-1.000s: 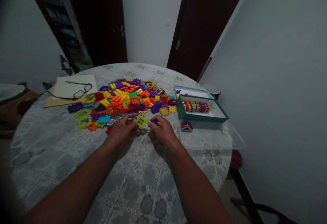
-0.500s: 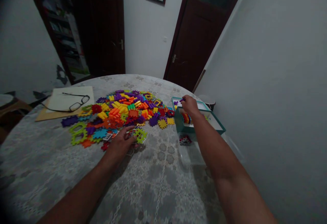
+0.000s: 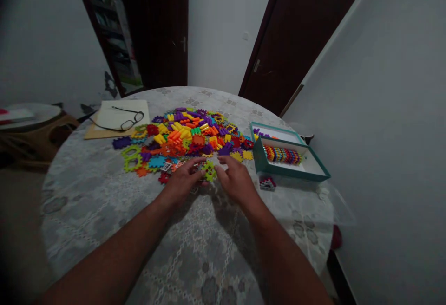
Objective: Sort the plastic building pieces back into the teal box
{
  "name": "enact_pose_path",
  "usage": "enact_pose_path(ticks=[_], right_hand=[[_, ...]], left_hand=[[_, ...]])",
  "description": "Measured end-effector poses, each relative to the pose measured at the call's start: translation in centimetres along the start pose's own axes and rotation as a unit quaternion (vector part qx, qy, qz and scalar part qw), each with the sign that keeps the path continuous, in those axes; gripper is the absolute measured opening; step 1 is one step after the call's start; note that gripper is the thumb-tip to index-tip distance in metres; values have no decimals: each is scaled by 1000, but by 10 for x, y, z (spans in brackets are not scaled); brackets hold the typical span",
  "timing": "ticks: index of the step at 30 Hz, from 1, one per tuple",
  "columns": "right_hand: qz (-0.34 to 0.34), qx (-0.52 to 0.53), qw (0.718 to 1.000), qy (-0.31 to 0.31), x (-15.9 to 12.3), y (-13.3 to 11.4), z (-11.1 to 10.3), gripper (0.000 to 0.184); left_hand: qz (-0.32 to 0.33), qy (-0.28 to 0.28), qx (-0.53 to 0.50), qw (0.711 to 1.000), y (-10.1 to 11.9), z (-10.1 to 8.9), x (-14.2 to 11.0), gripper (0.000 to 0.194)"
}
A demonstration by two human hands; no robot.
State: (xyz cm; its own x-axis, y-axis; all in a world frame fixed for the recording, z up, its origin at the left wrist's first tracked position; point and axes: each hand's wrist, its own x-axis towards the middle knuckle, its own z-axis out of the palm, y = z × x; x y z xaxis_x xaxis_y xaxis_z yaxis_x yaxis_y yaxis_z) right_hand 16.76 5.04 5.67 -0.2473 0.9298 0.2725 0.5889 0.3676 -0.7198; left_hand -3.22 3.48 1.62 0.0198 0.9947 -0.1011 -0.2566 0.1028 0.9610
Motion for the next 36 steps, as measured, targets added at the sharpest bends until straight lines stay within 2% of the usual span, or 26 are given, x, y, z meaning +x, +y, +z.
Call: enact_pose_path(ticks=[3,6,11,14,16,20,25,27,30,33,36], right_hand=[[22,33,999,37,-12,5,29,26],[41,67,996,52,-14,18,41,28],[46,97,993,52,-17,29,42,31],[44,102,993,43,-18,31,39,33],[21,94,994,44,-18,30,38,33],[-38,60,996,45,-19,27,36,30],[-31,39,998,39,-22,26,41,30],[-34,33,998,41,-22,28,43,29],[-48,31,998,23,-21,29,40,32],[-77,6,997,-25,-21,25,28,32],[-100,-46,993,-51,-22,22,14,24]], left_hand=[[-8,-16,-2,1000,1,1,-2,53],[-30,-15,-27,999,0,1,-2,47],[-41,-18,-44,998,-4,1,-1,38],[-50,-21,-59,997,-6,-1,1,45],[-57,-24,-68,996,-7,-3,3,50],[-71,-44,-72,994,-9,-4,5,47],[-80,-60,-63,993,-10,-5,4,48],[-60,-79,-4,995,-10,-6,3,57],[15,-101,123,987,-11,-8,3,70],[110,-117,237,958,-14,-9,0,77],[176,-126,340,915,-19,-8,-3,76]])
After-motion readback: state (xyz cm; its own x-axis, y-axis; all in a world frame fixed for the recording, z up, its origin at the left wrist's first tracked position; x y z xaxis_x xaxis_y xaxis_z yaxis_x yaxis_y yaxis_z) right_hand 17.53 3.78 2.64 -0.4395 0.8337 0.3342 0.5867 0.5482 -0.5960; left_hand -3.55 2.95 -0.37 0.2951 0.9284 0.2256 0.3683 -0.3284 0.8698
